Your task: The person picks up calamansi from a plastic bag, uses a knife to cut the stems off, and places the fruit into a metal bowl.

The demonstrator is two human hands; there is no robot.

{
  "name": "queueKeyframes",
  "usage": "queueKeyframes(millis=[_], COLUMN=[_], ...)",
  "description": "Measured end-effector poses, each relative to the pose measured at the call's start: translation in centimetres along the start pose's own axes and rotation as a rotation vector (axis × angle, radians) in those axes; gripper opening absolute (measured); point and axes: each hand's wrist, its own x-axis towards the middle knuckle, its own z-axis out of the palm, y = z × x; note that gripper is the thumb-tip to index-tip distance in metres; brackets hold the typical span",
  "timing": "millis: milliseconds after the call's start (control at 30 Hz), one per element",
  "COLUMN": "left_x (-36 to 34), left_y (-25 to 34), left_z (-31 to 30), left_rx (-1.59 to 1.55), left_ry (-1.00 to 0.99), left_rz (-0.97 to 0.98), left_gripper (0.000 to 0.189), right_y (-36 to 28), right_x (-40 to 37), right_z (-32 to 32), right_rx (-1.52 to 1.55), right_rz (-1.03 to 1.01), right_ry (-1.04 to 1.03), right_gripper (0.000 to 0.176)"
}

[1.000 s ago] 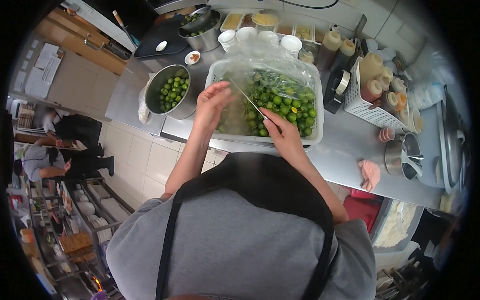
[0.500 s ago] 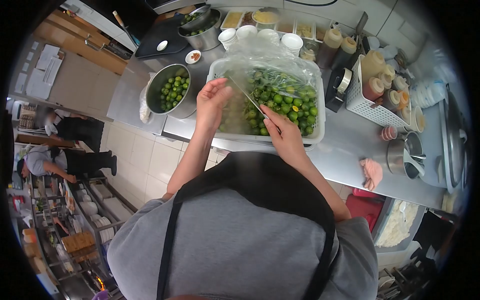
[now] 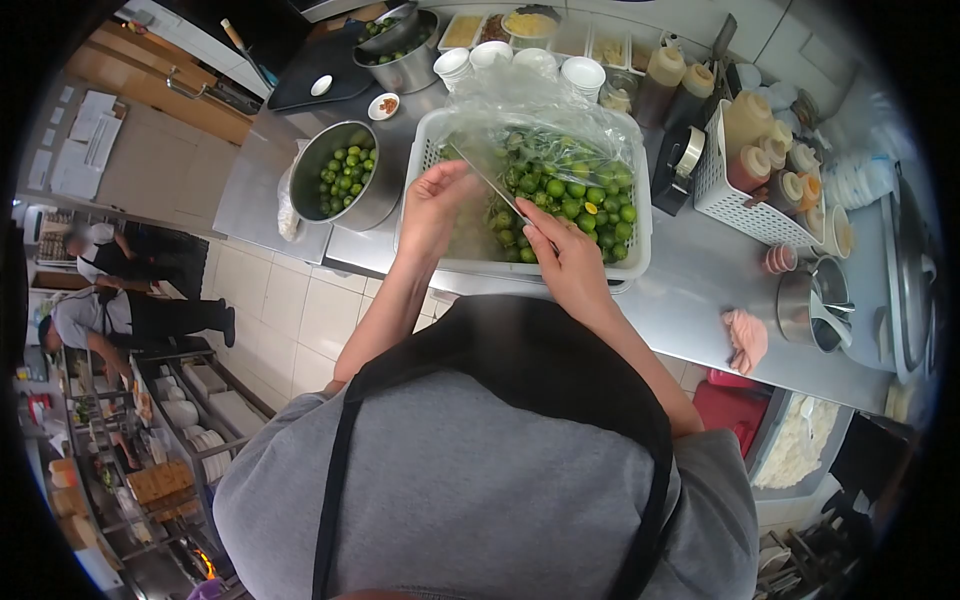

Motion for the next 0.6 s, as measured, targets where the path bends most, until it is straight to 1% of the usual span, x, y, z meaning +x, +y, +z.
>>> queueKeyframes(millis=[33, 67, 133, 167, 233, 300, 367, 433, 467, 500, 567, 600], left_x=[0.1, 0.1, 0.5, 0.8, 2.0, 3.1, 3.7, 3.7, 3.5, 3.6, 3.7, 3.9], left_y=[0.0, 0.2, 1.2, 1.4, 2.1, 3.9, 5.4, 6.9, 6.8, 6.3, 4.7, 3.4], left_z=[0.0, -0.1, -0.6, -1.4, -3.7, -6.3, -8.9, -9.9, -9.6, -9.3, -9.0, -8.4], left_rx=[-0.085, -0.084, -0.275, -0.275, -0.275, -0.121, 0.373, 1.052, 1.136, 1.136, 1.279, 1.347], left_ry=[-0.037, -0.037, 0.017, 0.019, 0.072, 0.254, 0.493, 0.661, 0.699, 0.7, 0.396, 0.291], left_rz=[-0.026, -0.027, -0.124, -0.125, 0.003, 0.154, 0.403, 0.747, 0.808, 0.808, 0.503, 0.494], left_gripper=[0.019, 0.019, 0.016, 0.016, 0.019, 0.02, 0.025, 0.032, 0.029, 0.029, 0.022, 0.016], right_y=[-0.1, -0.1, -0.1, 0.0, 0.4, 0.6, 0.7, 0.7, 0.7, 0.7, 0.5, 0.5], right_x=[0.1, 0.1, 0.0, 0.0, -0.3, -0.7, -0.9, -0.8, -0.7, -0.6, -0.5, -0.5], right_z=[0.0, -0.1, -0.2, -0.3, -0.2, -0.3, -0.6, -0.9, -1.0, -1.0, -1.0, -0.8], right_rx=[0.004, 0.007, -0.011, -0.029, -0.011, 0.006, 0.02, 0.031, 0.041, 0.041, 0.049, 0.048], right_rz=[0.008, 0.016, 0.012, 0.006, 0.021, 0.036, 0.096, 0.108, 0.12, 0.12, 0.107, 0.105], right_ry=[-0.002, -0.006, -0.018, -0.03, -0.034, -0.039, -0.027, -0.023, -0.015, -0.016, -0.016, -0.018], right_gripper=[0.032, 0.032, 0.032, 0.032, 0.032, 0.032, 0.032, 0.032, 0.032, 0.032, 0.032, 0.032])
